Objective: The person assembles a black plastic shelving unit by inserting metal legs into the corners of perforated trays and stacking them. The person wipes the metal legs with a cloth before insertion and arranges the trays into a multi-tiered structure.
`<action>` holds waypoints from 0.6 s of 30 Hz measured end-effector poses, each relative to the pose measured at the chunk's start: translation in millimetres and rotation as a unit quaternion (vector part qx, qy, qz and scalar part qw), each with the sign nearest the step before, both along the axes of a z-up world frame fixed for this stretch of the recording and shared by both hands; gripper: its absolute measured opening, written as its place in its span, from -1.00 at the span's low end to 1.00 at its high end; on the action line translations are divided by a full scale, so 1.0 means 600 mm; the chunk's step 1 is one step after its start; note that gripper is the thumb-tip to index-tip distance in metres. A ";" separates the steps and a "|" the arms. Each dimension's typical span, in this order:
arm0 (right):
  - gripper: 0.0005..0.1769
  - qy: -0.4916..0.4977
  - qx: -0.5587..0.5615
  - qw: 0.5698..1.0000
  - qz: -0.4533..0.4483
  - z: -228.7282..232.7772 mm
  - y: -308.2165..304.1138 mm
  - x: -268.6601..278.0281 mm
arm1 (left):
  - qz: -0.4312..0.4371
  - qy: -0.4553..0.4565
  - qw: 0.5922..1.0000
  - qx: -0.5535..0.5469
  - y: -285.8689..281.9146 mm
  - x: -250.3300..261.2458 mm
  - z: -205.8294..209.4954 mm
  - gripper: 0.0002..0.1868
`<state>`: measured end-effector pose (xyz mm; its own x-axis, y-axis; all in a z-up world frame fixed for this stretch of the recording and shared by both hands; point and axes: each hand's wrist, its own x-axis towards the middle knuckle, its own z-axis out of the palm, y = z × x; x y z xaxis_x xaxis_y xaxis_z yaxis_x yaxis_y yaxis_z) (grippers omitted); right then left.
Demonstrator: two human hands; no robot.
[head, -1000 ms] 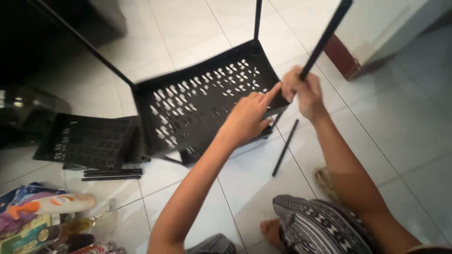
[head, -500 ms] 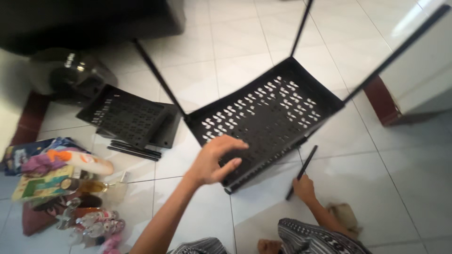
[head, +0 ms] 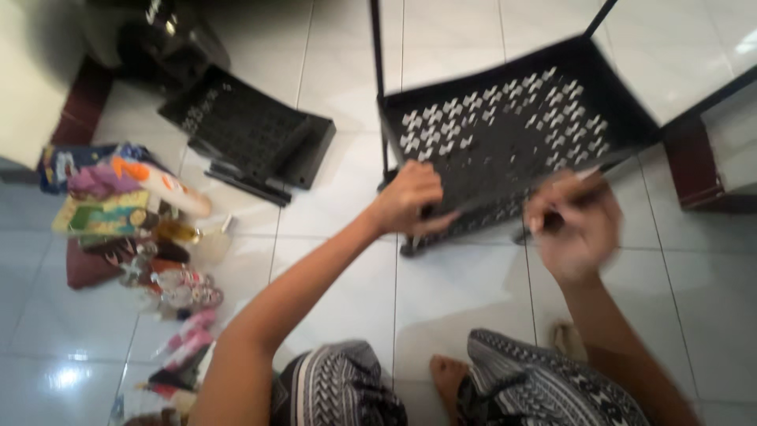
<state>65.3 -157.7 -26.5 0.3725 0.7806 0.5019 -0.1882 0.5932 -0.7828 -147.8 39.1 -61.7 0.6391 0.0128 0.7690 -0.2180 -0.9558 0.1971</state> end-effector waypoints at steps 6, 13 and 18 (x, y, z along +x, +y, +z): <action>-0.67 0.081 -0.077 0.973 0.204 0.118 0.164 -0.082 | 0.064 -0.079 0.993 -0.055 0.002 0.025 -0.044 -0.40; -0.44 0.078 -0.133 0.968 0.198 0.091 0.220 -0.120 | 0.170 -0.110 0.971 -0.126 0.002 0.027 -0.087 -0.21; -0.43 0.017 -0.116 0.978 0.172 0.083 0.220 -0.133 | 0.159 -0.089 0.972 -0.147 0.004 0.021 -0.086 -0.14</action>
